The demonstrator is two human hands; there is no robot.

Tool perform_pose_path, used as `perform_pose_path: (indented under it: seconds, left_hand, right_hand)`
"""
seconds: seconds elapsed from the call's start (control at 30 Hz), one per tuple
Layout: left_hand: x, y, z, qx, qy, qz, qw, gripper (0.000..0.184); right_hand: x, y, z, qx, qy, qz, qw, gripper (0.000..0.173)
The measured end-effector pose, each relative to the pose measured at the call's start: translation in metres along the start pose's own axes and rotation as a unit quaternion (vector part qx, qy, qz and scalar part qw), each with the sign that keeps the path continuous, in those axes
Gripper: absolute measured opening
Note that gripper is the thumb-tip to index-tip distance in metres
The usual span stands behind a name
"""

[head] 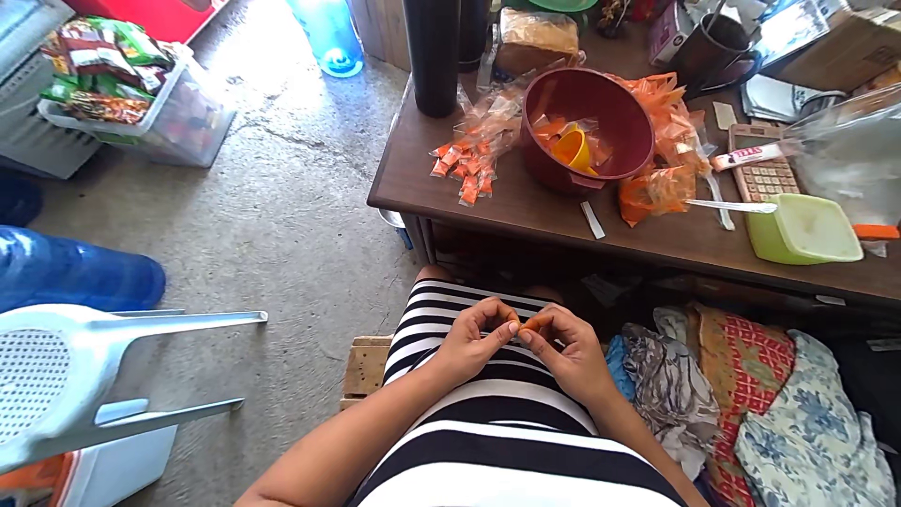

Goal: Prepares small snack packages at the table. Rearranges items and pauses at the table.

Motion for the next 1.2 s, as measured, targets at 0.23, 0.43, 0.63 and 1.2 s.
perform_pose_path:
  seconds: [0.23, 0.43, 0.63, 1.2]
  left_hand:
    - [0.0008, 0.0011, 0.0007, -0.003, 0.001, 0.005, 1.000, 0.008]
    - [0.0001, 0.0015, 0.0005, 0.001, -0.004, 0.000, 1.000, 0.008]
    - [0.0006, 0.0024, -0.0002, 0.007, 0.000, -0.007, 1.000, 0.008]
    - [0.0000, 0.0033, 0.0004, 0.006, 0.008, -0.009, 1.000, 0.007]
  right_hand:
    - [-0.0019, 0.0011, 0.0002, 0.001, 0.007, -0.018, 1.000, 0.016]
    - [0.0033, 0.0008, -0.0029, 0.030, 0.026, 0.003, 0.999, 0.017]
    - [-0.0002, 0.0006, 0.0006, 0.010, 0.009, -0.010, 1.000, 0.016]
    - [0.0008, 0.0016, 0.0015, 0.006, 0.003, -0.008, 1.000, 0.016]
Point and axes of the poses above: each hand's wrist, its own y-axis away from the middle knuckle, its own z-axis out of the palm, x = y × z, the point moved 8 cm from there along -y, towards the middle knuckle, and after that the axes turned 2 degrees about z, right-handed, at the moved point
